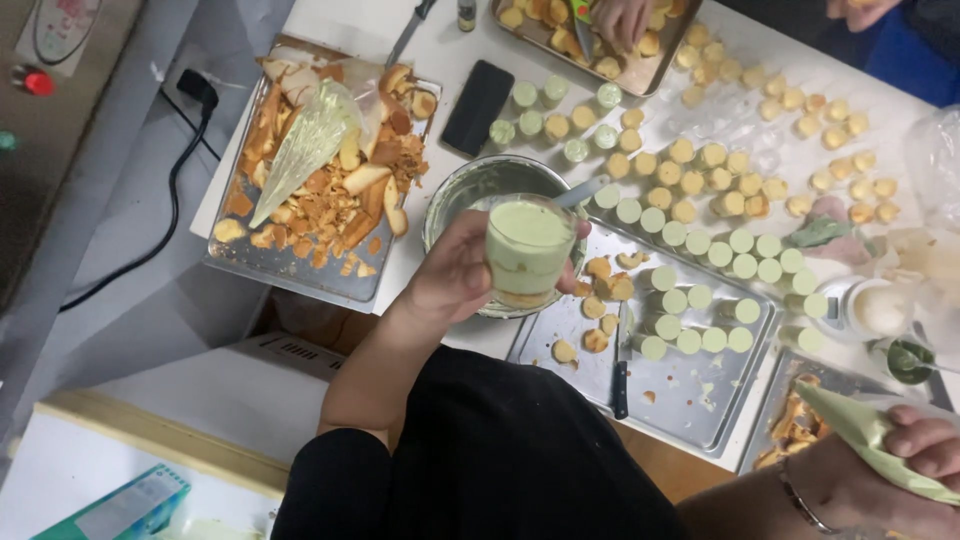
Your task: Piping green cream into small plastic dessert cups at a kitchen station.
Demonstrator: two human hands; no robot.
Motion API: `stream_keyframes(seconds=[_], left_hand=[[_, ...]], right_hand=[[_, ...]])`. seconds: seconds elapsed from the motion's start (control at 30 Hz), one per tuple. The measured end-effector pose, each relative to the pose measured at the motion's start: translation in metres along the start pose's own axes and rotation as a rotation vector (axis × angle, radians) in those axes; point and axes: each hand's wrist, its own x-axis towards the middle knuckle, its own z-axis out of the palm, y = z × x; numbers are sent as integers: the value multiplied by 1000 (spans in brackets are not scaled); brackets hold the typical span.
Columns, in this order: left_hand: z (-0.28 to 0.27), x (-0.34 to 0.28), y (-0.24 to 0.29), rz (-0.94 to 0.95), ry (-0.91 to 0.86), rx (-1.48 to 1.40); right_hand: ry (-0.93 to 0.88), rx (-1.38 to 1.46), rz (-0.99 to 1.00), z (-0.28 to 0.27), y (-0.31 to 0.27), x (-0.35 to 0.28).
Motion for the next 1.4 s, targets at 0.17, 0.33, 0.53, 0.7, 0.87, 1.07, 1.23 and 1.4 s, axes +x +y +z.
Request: stream_keyframes(seconds=[0.17, 0.33, 0.53, 0.7, 0.87, 1.07, 1.23, 1.4], left_hand=[[5, 19, -9, -34, 13, -2], [5, 45, -16, -81, -19, 122], [-33, 114, -38, -28, 121, 439], [-106, 178, -90, -64, 204, 746], [-172, 234, -174, -171, 115, 1331], [-225, 289, -249, -300, -179, 1757], [-242, 307, -275, -246, -317, 1936], [-256, 308, -286, -347, -405, 2040]], right_hand=[[-32, 113, 54, -81, 14, -1], [12, 72, 2, -61, -12, -6], [153, -181, -67, -51, -38, -9], [306, -48, 19, -30, -58, -13], [313, -622, -79, -5, -57, -8], [495, -286, 92, -20, -58, 7], [606, -99, 164, -23, -54, 17], [628, -86, 208, -26, -46, 14]])
